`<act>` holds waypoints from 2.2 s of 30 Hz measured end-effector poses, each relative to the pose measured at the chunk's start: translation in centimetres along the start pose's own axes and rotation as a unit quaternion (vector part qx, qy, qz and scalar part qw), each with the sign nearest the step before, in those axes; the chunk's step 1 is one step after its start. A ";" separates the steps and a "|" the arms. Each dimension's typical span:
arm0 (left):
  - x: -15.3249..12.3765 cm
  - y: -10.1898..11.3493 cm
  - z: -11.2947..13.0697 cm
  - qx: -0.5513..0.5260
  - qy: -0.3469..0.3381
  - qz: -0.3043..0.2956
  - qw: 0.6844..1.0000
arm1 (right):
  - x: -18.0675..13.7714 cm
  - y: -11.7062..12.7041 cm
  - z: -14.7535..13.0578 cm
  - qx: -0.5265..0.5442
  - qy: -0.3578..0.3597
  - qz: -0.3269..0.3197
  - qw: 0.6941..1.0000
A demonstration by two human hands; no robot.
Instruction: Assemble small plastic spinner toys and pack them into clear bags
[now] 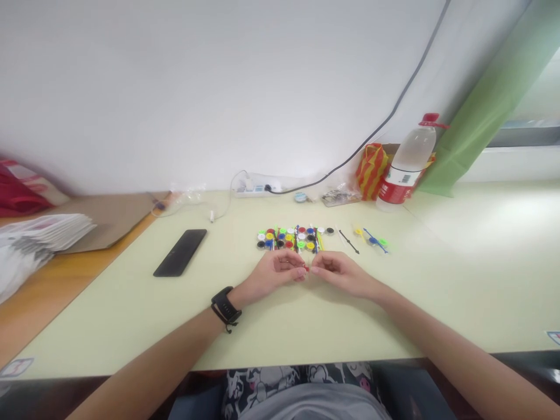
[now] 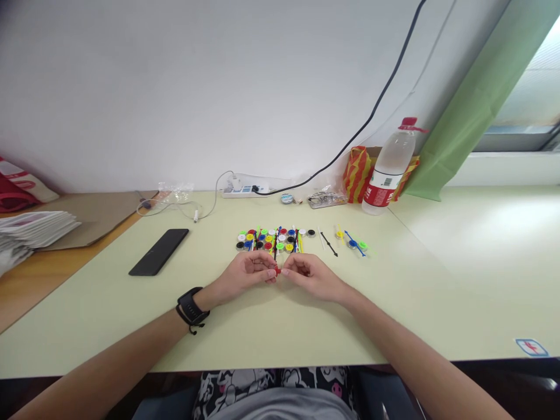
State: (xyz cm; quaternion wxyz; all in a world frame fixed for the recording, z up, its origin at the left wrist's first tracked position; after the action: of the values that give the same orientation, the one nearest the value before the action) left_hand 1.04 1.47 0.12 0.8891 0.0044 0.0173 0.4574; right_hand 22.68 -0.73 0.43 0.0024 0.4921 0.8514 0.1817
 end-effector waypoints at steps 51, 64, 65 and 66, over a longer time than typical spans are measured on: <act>0.0 -0.2 0.1 0.025 -0.017 -0.016 0.999 | 0.0 0.0 0.1 -0.009 -0.006 -0.019 1.000; 0.1 -0.2 0.1 0.026 -0.014 0.001 1.000 | 0.0 0.1 0.1 -0.015 -0.007 -0.006 1.000; 0.1 -0.1 0.0 0.024 -0.012 0.003 1.000 | 0.0 0.2 0.1 -0.014 -0.005 0.002 1.000; 0.1 -0.1 0.0 0.021 -0.010 0.004 1.000 | -0.1 0.3 0.0 -0.014 -0.002 0.013 1.000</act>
State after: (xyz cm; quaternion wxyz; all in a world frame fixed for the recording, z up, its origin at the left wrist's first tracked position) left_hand 1.21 1.46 0.09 0.8869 0.0282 0.0179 0.4607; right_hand 22.94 -0.64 0.46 0.0089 0.5036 0.8422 0.1921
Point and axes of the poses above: each hand's wrist, its own x-axis towards the middle knuckle, its own y-axis out of the back of the hand, z = x × y, the point moved 2 cm from there along x, towards the middle knuckle, and after that the axes turned 3 degrees about y, right-handed, at the moved point
